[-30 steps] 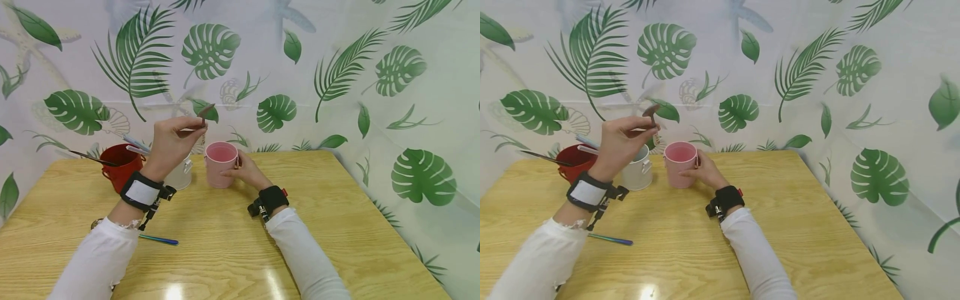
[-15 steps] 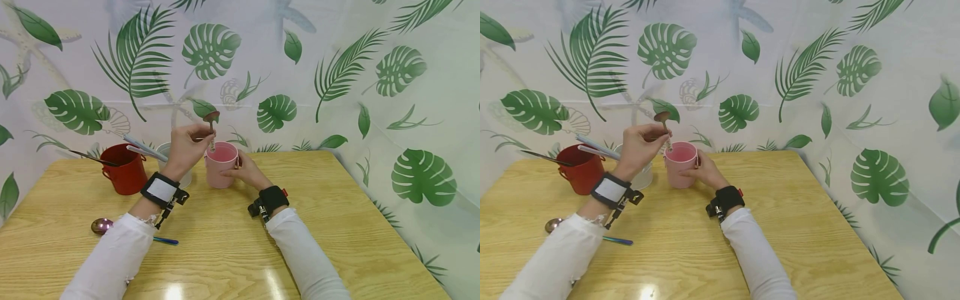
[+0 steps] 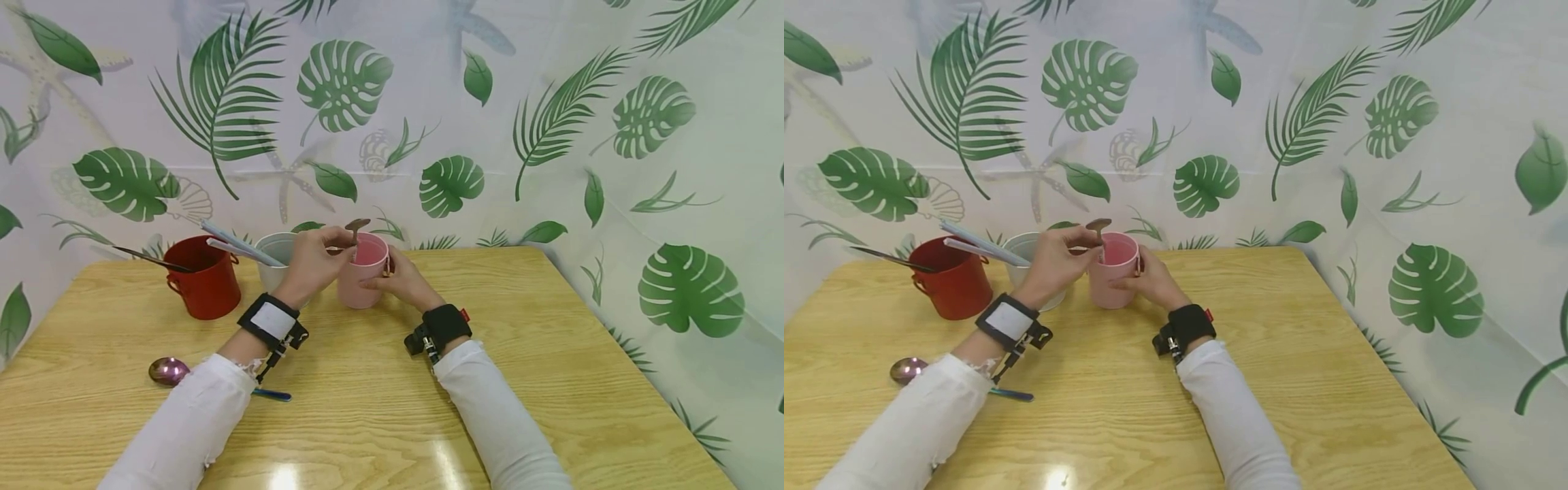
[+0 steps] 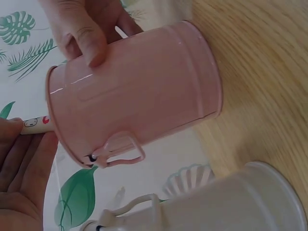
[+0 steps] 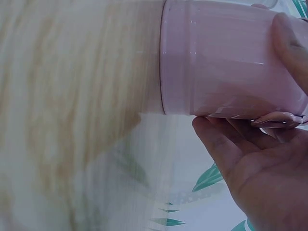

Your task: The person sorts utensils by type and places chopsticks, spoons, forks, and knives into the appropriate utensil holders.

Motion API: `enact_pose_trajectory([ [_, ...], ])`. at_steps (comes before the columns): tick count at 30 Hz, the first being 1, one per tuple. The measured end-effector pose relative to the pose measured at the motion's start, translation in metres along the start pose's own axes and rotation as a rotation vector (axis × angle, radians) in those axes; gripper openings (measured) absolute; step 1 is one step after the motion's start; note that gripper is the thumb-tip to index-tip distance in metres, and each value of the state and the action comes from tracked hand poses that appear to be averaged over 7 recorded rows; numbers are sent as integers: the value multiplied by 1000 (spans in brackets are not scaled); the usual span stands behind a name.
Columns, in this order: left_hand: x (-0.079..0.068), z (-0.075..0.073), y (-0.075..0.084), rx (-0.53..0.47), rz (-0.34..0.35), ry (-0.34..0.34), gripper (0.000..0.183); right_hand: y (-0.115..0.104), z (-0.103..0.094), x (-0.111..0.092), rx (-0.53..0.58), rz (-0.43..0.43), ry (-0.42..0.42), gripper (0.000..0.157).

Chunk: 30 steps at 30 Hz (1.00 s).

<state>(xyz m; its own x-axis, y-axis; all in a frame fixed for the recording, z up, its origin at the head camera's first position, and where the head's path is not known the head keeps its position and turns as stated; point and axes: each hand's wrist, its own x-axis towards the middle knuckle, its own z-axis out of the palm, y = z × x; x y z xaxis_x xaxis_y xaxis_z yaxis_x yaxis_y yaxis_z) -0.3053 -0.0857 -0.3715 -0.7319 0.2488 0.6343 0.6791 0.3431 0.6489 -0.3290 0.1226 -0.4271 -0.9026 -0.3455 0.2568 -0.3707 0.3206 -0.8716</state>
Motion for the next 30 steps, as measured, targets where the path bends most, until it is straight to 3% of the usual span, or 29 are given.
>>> enact_pose_trajectory([
  [16,-2,7,-11,129,59,-101,10,-1,-1,-1,-18,17,1,78],
  [30,-5,8,-13,181,48,-112,6,-3,0,-1,-23,26,4,74],
])
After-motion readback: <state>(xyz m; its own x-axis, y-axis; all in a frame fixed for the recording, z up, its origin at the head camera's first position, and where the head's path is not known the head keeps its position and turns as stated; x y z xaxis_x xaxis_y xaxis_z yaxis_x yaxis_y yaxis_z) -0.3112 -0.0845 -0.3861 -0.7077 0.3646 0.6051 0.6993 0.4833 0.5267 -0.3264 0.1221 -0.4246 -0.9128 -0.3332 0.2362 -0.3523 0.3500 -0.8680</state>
